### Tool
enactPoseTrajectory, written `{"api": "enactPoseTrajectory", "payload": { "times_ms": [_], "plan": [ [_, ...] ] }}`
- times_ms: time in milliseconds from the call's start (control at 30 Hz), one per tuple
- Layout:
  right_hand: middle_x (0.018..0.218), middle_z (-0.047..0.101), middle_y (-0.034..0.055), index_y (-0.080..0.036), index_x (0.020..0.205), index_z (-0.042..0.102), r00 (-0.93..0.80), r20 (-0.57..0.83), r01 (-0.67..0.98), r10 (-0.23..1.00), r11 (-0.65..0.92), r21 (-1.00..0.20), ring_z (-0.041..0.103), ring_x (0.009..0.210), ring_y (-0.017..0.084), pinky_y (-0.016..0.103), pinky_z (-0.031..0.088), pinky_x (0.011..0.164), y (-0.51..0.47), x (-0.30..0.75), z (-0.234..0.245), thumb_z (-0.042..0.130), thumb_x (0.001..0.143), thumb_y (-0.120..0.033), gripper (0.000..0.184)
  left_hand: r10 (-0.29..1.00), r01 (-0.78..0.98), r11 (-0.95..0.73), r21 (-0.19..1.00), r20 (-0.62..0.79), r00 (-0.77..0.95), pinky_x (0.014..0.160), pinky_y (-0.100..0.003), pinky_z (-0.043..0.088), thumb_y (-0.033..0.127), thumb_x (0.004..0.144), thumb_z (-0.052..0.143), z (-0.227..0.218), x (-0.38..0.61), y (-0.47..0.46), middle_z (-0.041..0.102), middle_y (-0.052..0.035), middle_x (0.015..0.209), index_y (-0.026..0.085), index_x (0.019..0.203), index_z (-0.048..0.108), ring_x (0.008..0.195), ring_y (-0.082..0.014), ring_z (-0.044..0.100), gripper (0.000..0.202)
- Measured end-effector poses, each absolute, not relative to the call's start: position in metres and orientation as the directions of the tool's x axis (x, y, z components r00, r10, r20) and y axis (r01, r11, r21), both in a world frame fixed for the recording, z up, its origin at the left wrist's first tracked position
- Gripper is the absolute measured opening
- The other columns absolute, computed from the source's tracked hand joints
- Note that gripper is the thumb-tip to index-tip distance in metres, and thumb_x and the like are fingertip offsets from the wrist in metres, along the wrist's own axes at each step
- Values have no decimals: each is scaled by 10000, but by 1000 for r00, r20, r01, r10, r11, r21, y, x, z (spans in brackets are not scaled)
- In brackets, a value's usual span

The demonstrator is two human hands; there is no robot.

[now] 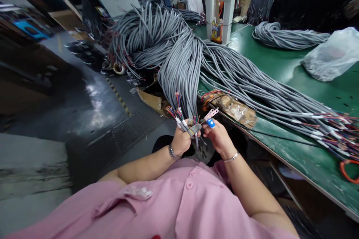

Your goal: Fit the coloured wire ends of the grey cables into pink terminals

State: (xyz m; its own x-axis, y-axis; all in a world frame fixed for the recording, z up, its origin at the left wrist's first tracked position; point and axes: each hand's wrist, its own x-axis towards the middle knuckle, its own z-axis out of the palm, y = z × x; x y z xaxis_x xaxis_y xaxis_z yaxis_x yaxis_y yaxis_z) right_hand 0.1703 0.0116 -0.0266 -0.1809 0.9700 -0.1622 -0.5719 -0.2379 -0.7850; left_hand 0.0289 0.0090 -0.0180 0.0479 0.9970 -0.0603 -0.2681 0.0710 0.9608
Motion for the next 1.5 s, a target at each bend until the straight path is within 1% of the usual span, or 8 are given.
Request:
{"api": "enactPoseTrajectory", "payload": {
  "times_ms": [167,333,433,567,967,1100,1233,1500],
  "plan": [
    [688,642,-19,-201,826,667,-86,-107,-504,991,-136,-853,557,567,115,267,467,586,1,161,-28,772,742,-326,184,992,-148,65,987,-49,113,510,-228,436,365,689,769,-23,21,8,643,-15,578,150,660,598,526,-124,588,277],
    [629,649,-17,-204,803,644,-171,-50,-450,984,-123,-885,571,502,133,277,440,549,2,162,-25,717,792,-351,164,917,1,120,993,-111,383,503,-237,427,389,703,755,-13,9,15,652,-44,576,129,631,635,485,-119,561,295],
    [623,653,-16,-198,785,652,-155,-36,-410,987,-97,-907,558,516,117,255,415,553,3,165,-26,728,783,-344,165,873,-10,164,986,-140,467,508,-240,421,401,705,751,-7,7,19,653,-56,569,119,636,655,478,-117,555,306],
    [629,613,-35,-189,737,665,-41,-68,-380,997,-79,-922,486,548,84,224,384,559,5,168,-33,783,723,-321,178,893,-89,201,975,-145,427,493,-231,393,415,711,746,-9,9,20,654,-60,565,114,638,655,477,-114,558,323],
    [624,556,-42,-202,730,658,-42,-94,-458,995,-102,-883,451,570,90,238,396,583,5,166,-39,787,723,-337,187,968,-218,169,961,-121,219,451,-216,350,425,709,746,-21,15,16,661,-44,559,130,649,644,474,-114,573,317],
    [648,578,-20,-204,760,662,-62,-160,-624,985,-164,-764,485,570,101,248,446,583,13,171,-41,684,771,-550,347,975,-263,146,954,-93,203,458,-226,373,415,712,742,-13,20,12,641,-35,538,133,635,634,472,-117,570,311],
    [741,641,14,-200,814,669,-88,-221,-669,971,-222,-709,548,609,119,249,476,559,30,177,-37,634,701,-719,532,971,-265,134,955,-73,227,468,-232,381,396,717,736,-2,27,12,637,-40,545,126,627,644,470,-112,562,300],
    [640,595,-14,-194,744,640,-27,-169,-689,985,-141,-711,523,573,115,246,457,524,43,170,-29,718,735,-569,383,966,-317,184,930,-112,235,442,-223,349,378,698,749,-2,35,21,621,-31,520,128,647,645,459,-117,563,275]
  ]
}}
